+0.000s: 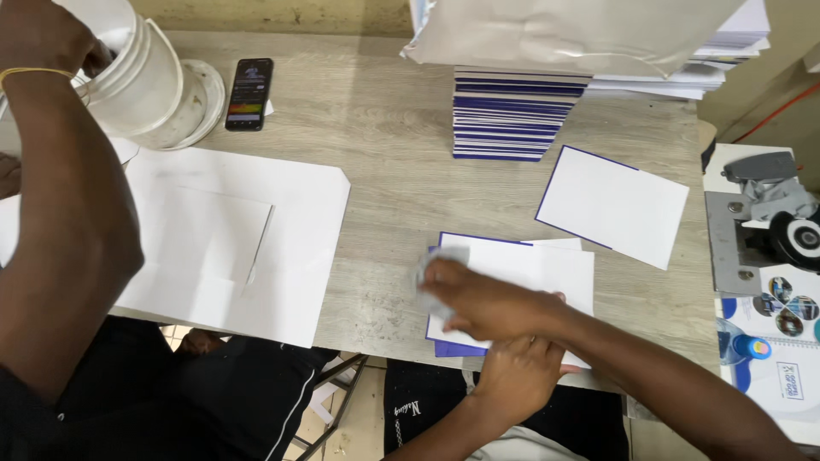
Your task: The person assembles books by applying glue to the spine of a white cover using a brush, then inserting a stack of pages into the cover. They wipe the cover with a cloth and press the pages into place. The process is repeated for multiple books, stacking the finished items on the table.
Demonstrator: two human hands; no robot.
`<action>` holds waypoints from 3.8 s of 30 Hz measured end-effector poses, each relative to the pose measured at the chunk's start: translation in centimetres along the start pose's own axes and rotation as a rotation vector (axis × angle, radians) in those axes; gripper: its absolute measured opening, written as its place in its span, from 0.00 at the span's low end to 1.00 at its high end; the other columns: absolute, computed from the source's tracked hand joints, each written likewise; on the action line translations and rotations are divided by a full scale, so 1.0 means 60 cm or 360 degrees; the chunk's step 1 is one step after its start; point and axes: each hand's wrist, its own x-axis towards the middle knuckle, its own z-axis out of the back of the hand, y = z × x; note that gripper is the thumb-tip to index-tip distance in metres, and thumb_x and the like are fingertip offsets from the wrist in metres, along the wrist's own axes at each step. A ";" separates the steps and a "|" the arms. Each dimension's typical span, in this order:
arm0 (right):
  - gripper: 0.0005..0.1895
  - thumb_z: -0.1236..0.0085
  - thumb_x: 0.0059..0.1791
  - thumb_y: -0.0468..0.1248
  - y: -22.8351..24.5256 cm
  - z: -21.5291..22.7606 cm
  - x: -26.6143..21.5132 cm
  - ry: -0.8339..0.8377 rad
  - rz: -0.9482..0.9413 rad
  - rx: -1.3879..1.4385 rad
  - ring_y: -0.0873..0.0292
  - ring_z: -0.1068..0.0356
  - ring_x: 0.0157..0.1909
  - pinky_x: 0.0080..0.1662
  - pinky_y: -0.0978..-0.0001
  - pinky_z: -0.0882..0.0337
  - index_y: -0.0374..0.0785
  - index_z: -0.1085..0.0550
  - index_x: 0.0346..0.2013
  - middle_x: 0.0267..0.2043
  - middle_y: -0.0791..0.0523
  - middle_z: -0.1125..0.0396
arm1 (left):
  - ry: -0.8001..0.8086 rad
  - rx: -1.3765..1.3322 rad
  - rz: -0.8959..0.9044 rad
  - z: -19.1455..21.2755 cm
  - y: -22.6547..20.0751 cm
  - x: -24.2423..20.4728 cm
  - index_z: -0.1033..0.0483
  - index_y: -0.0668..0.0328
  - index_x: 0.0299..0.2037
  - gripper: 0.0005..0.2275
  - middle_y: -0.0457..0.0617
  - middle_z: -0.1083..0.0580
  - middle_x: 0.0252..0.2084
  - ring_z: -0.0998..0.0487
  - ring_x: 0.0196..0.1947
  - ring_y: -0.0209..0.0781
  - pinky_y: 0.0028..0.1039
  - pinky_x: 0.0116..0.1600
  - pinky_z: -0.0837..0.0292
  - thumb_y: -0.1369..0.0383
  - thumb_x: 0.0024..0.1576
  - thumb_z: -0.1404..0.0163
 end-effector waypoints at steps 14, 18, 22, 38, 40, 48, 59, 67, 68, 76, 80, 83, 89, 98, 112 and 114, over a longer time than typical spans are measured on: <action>0.09 0.40 0.51 0.28 0.000 -0.049 0.027 -0.0386 -0.0032 -0.0005 0.54 0.27 0.45 0.45 0.62 0.26 0.39 0.18 0.44 0.44 0.56 0.30 | -0.0247 -0.0041 0.0017 -0.064 -0.004 -0.006 0.26 0.66 0.62 0.21 0.63 0.25 0.59 0.28 0.64 0.62 0.51 0.74 0.39 0.56 0.67 0.52; 0.10 0.41 0.50 0.24 0.081 -0.093 0.003 -0.0125 -0.0050 -0.0100 0.51 0.25 0.44 0.45 0.58 0.22 0.39 0.18 0.42 0.40 0.56 0.31 | -0.0916 0.0518 -0.0041 -0.073 0.013 0.023 0.26 0.54 0.63 0.13 0.51 0.18 0.63 0.16 0.64 0.48 0.45 0.70 0.25 0.64 0.71 0.52; 0.15 0.37 0.51 0.33 -0.087 -0.050 0.049 -0.0277 -0.0010 -0.0074 0.52 0.29 0.58 0.54 0.60 0.28 0.45 0.20 0.54 0.54 0.55 0.31 | 0.0101 0.0221 -0.0025 0.003 -0.003 -0.005 0.37 0.71 0.78 0.34 0.66 0.40 0.81 0.41 0.83 0.61 0.43 0.86 0.49 0.54 0.66 0.47; 0.07 0.28 0.49 0.35 -0.084 0.035 -0.257 -0.1209 -0.1132 0.0120 0.62 0.32 0.39 0.43 0.70 0.36 0.39 0.16 0.41 0.40 0.59 0.27 | -0.0224 0.0054 -0.0002 0.006 -0.002 0.001 0.39 0.75 0.72 0.41 0.69 0.33 0.75 0.32 0.77 0.61 0.46 0.81 0.41 0.45 0.62 0.41; 0.06 0.29 0.50 0.35 -0.051 -0.004 -0.273 -0.1311 -0.1087 0.0081 0.61 0.30 0.41 0.45 0.69 0.34 0.39 0.17 0.40 0.40 0.58 0.26 | -0.0222 -0.0051 0.0014 0.001 -0.003 -0.001 0.51 0.79 0.76 0.50 0.75 0.38 0.77 0.33 0.78 0.66 0.48 0.82 0.41 0.47 0.59 0.34; 0.06 0.25 0.44 0.32 0.100 -0.106 -0.345 -0.0955 -0.1330 0.0612 0.65 0.16 0.43 0.46 0.71 0.21 0.46 0.10 0.33 0.39 0.63 0.14 | 0.0118 -0.0515 0.0088 0.048 0.001 0.004 0.59 0.81 0.78 0.49 0.76 0.50 0.82 0.48 0.83 0.72 0.52 0.85 0.54 0.72 0.53 0.34; 0.26 0.27 0.47 0.39 0.081 -0.106 -0.258 -0.1436 -0.1750 0.0553 0.58 0.26 0.33 0.38 0.65 0.23 0.47 0.29 0.57 0.50 0.60 0.22 | -0.0770 -0.4241 0.0905 0.096 0.153 -0.001 0.40 0.76 0.73 0.34 0.78 0.47 0.78 0.49 0.81 0.69 0.52 0.82 0.52 0.52 0.68 0.48; 0.30 0.24 0.45 0.46 0.100 -0.138 -0.155 -0.1131 -0.1287 0.0567 0.62 0.36 0.26 0.42 0.69 0.28 0.50 0.32 0.56 0.45 0.61 0.25 | -0.0832 -0.4206 0.0790 0.090 0.161 -0.004 0.43 0.79 0.74 0.39 0.79 0.48 0.79 0.50 0.81 0.70 0.53 0.83 0.55 0.44 0.68 0.54; 0.35 0.27 0.47 0.45 0.111 -0.115 -0.172 -0.1024 -0.1517 0.0633 0.58 0.26 0.32 0.40 0.67 0.25 0.51 0.38 0.62 0.47 0.58 0.21 | -0.0890 -0.4176 0.0802 0.091 0.165 -0.006 0.42 0.79 0.74 0.39 0.78 0.48 0.79 0.49 0.81 0.69 0.52 0.83 0.55 0.44 0.68 0.54; 0.06 0.40 0.57 0.34 0.004 -0.102 -0.354 -0.1319 -0.1943 0.0825 0.58 0.21 0.41 0.40 0.68 0.24 0.45 0.16 0.41 0.47 0.57 0.16 | -0.1313 -0.4057 0.1160 0.106 0.180 -0.018 0.41 0.78 0.73 0.41 0.77 0.44 0.78 0.45 0.80 0.68 0.53 0.81 0.49 0.43 0.63 0.50; 0.11 0.31 0.53 0.53 -0.071 -0.130 -0.388 -0.1473 -0.1936 -0.0128 0.44 0.21 0.48 0.54 0.58 0.27 0.52 0.15 0.39 0.36 0.55 0.21 | -0.1434 -0.3206 0.0986 0.113 0.183 -0.029 0.54 0.71 0.78 0.43 0.75 0.44 0.78 0.44 0.81 0.66 0.53 0.84 0.52 0.40 0.64 0.59; 0.22 0.29 0.52 0.39 -0.033 -0.105 -0.348 -0.1750 -0.1668 -0.0171 0.44 0.24 0.45 0.53 0.53 0.29 0.43 0.22 0.60 0.40 0.46 0.23 | -0.0994 -0.2032 0.1341 0.171 0.145 -0.014 0.50 0.69 0.78 0.40 0.72 0.40 0.77 0.44 0.81 0.67 0.55 0.83 0.53 0.47 0.61 0.55; 0.20 0.29 0.52 0.35 -0.043 -0.092 -0.282 -0.1935 -0.1334 0.0510 0.56 0.30 0.40 0.44 0.62 0.26 0.38 0.17 0.60 0.41 0.47 0.24 | 0.0003 -0.1184 0.1556 0.217 0.116 0.025 0.56 0.57 0.84 0.40 0.70 0.57 0.84 0.62 0.84 0.72 0.63 0.81 0.63 0.48 0.65 0.55; 0.21 0.29 0.51 0.34 -0.031 -0.075 -0.244 -0.1930 -0.1354 0.0666 0.57 0.30 0.36 0.39 0.63 0.27 0.33 0.18 0.59 0.43 0.47 0.28 | 0.0274 -0.1031 0.1702 0.232 0.135 0.085 0.54 0.66 0.83 0.38 0.74 0.57 0.84 0.57 0.83 0.72 0.64 0.79 0.55 0.52 0.69 0.53; 0.29 0.35 0.54 0.37 -0.001 -0.056 -0.243 -0.1753 -0.1354 0.0690 0.49 0.25 0.46 0.45 0.57 0.25 0.29 0.27 0.69 0.57 0.42 0.30 | 0.0022 -0.0996 0.1621 0.205 0.149 0.090 0.40 0.68 0.78 0.29 0.71 0.40 0.79 0.45 0.80 0.74 0.66 0.77 0.48 0.59 0.70 0.53; 0.30 0.36 0.54 0.36 0.004 -0.050 -0.243 -0.1820 -0.1312 0.0698 0.50 0.27 0.49 0.47 0.58 0.26 0.28 0.28 0.70 0.59 0.43 0.31 | -0.0111 -0.1064 0.1513 0.218 0.137 0.093 0.39 0.70 0.77 0.29 0.73 0.41 0.79 0.51 0.81 0.77 0.69 0.77 0.54 0.60 0.69 0.53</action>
